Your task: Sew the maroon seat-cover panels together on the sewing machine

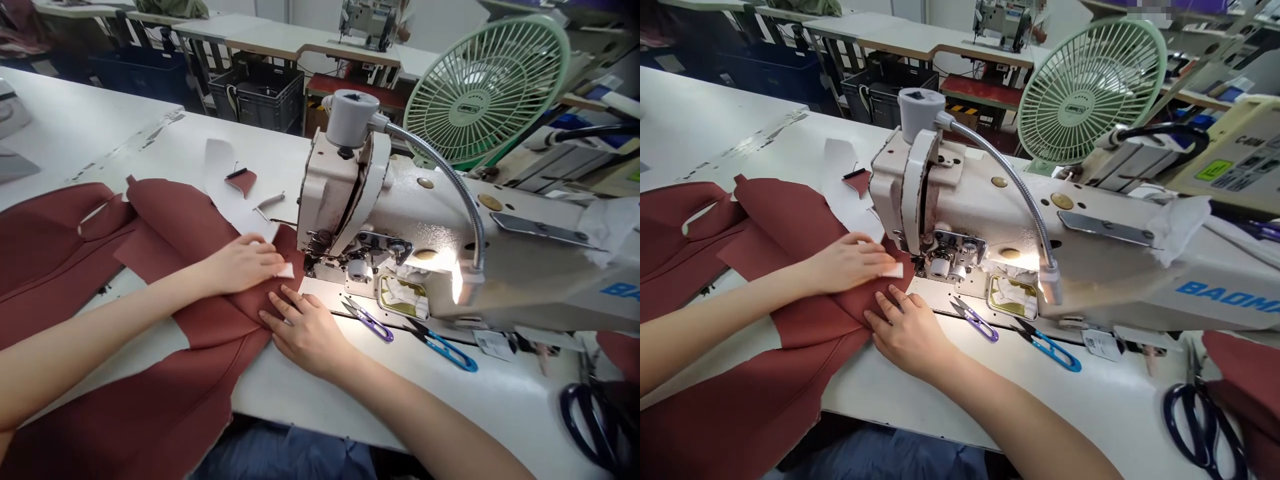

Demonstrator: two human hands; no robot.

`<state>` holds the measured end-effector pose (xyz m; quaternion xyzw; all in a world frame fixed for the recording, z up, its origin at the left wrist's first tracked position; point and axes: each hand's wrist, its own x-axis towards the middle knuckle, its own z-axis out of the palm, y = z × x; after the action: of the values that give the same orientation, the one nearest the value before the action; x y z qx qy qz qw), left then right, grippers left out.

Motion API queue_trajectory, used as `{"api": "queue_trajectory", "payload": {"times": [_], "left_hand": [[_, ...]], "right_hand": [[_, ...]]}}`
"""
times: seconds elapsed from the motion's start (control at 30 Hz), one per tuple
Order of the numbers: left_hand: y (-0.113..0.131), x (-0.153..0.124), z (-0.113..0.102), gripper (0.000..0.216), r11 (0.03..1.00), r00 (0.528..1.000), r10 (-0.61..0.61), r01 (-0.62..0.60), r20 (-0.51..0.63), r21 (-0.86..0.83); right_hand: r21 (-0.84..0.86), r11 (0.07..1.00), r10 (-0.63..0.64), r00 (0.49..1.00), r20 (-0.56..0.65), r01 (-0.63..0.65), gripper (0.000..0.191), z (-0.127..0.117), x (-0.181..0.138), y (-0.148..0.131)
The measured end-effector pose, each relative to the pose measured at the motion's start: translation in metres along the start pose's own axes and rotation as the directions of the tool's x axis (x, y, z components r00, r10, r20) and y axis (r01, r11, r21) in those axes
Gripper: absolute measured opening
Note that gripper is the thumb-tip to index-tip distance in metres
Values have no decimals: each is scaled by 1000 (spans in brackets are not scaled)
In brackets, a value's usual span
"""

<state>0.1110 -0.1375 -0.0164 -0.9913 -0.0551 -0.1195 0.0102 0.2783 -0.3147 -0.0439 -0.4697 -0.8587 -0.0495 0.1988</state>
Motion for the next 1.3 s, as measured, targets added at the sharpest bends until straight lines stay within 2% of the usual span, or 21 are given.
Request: {"api": "queue_trajectory", "payload": {"times": [0.07, 0.13, 0.33, 0.47, 0.6, 0.83, 1.1, 1.3], "left_hand": [[-6, -2, -2, 25, 989, 992, -121, 123, -24, 80], [0, 1, -2, 25, 981, 982, -172, 177, -72, 73], [34, 15, 20, 26, 974, 993, -61, 36, -106, -226], [30, 10, 31, 32, 914, 979, -88, 6, -183, -406], [24, 5, 34, 29, 870, 971, -77, -46, -228, -490], [24, 8, 32, 27, 855, 955, -76, -86, -286, -511], [21, 10, 35, 34, 888, 975, -65, -41, -213, -459], [18, 23, 36, 35, 920, 986, -104, 45, -133, -388]], "right_hand": [[9, 1000, -2, 1000, -16, 2, 32, 1, -1, 1], [19, 1000, 1, 1000, -25, -1, 32, 3, -1, 1], [15, 1000, 9, 999, -31, -9, 33, 7, -1, 0], [16, 1000, 11, 999, -49, -11, 33, 7, -2, -1], [17, 1000, 15, 999, -34, -15, 33, 7, -2, 0], [19, 1000, 13, 999, -33, -12, 34, 6, -1, 0], [19, 1000, 11, 1000, 2, -11, 34, 5, -3, 3], [1, 1000, 15, 1000, 25, -15, 32, -1, -6, 17]]}}
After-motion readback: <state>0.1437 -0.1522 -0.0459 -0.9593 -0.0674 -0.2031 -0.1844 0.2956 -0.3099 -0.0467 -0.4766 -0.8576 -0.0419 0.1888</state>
